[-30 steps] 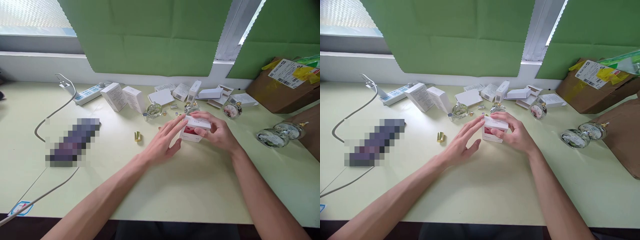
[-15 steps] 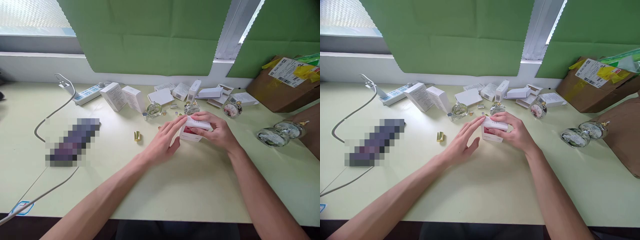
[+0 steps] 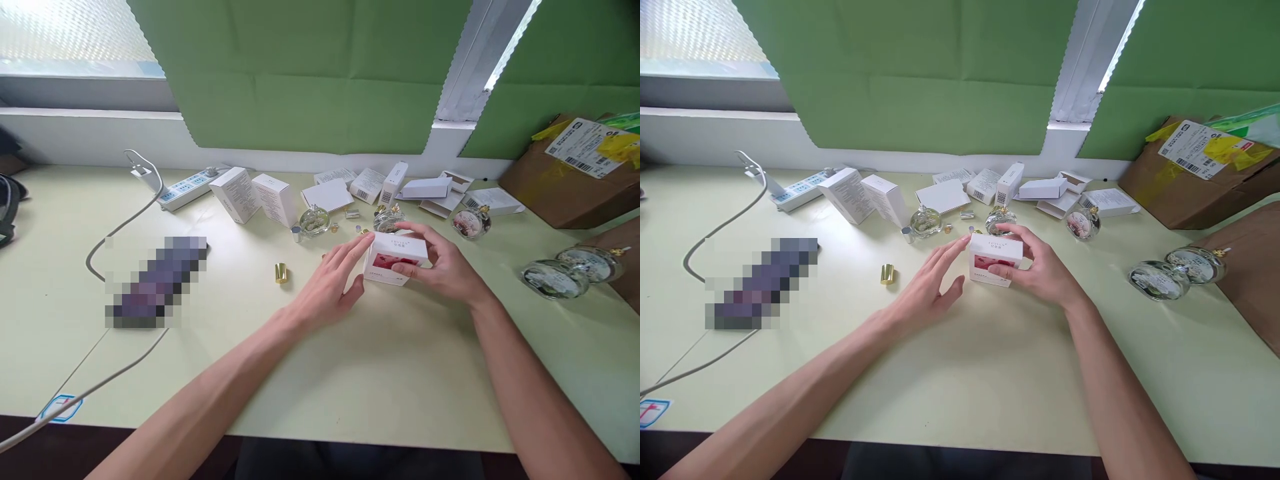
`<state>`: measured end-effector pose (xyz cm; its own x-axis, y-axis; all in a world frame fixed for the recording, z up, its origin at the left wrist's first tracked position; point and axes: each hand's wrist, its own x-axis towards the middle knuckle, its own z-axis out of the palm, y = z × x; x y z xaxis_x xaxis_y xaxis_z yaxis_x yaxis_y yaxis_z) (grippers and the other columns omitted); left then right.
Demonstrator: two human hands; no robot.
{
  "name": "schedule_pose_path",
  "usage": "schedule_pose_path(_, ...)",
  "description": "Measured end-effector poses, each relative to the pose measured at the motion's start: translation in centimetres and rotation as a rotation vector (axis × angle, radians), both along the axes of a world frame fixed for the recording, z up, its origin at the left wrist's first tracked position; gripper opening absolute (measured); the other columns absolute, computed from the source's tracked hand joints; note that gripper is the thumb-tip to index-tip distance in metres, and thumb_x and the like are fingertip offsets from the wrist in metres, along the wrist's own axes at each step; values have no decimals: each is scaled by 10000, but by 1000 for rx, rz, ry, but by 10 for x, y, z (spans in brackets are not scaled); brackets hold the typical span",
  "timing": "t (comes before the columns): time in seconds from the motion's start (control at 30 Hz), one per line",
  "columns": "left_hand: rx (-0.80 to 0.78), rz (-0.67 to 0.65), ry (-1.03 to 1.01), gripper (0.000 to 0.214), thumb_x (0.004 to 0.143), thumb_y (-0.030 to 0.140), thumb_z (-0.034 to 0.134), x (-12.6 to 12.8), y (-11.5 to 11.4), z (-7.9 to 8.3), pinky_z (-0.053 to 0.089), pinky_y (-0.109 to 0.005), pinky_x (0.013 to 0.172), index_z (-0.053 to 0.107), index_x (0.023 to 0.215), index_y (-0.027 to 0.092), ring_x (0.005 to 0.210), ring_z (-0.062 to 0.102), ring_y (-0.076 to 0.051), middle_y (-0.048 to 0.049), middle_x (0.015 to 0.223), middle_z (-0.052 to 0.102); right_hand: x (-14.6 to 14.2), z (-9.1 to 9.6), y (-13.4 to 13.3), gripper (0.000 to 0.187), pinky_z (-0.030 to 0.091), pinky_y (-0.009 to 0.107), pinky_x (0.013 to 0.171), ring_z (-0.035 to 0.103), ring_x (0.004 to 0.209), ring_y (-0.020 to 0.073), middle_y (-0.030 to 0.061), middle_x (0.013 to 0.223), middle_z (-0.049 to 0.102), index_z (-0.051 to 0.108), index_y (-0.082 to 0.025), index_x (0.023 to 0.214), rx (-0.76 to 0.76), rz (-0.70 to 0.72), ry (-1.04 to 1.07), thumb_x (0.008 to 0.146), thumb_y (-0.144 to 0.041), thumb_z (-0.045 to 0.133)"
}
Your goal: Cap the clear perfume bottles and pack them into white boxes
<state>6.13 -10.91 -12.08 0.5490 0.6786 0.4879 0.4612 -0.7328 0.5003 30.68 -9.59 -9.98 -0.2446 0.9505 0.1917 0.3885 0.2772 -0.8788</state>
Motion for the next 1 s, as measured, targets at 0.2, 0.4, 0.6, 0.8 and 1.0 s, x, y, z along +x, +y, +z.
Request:
schedule_pose_path(0.2,-39,67,20,496,974,172,442,-2,1,0,473,-445,1024,385,1455,277,1173,557,-234,-78,1247,610,10,0,4,650,599,420,823,701,969,257,38,1046,732,608,-326,1323,-2,-63,66,719,-397,839)
schedule_pose_path(0.4,-126,16,-9,456,984,347,525,-2,-2,1,517,-418,964,418,1419,266,1147,594,-229,-100,1255,613,30,8,2,656,627,374,743,721,874,221,14,1045,741,594,-352,1334,-41,-125,288,727,-328,840)
schedule_pose_path(0.6,-209,-85,-194,572,938,373,623,1,-2,0,548,-405,985,362,1438,278,1178,615,-207,-100,1342,607,-2,4,-5,670,616,318,751,718,893,199,11,1042,736,585,-332,1330,-88,53,342,717,-284,849)
schedule_pose_path(0.8,-223,22,-307,395,964,350,579,-2,-1,9,625,-354,866,453,1325,252,1134,663,-198,-88,1258,670,-28,-1,-8,649,591,359,839,685,1020,225,41,1136,707,540,-342,1337,-53,72,376,753,-356,821)
schedule_pose_path(1.0,64,334,-490,450,946,390,593,-27,18,20,618,-365,864,422,1345,272,1182,626,-218,-90,1304,604,-6,1,10,429,545,378,892,656,995,204,63,1111,694,623,-258,1161,140,-122,419,811,-479,736)
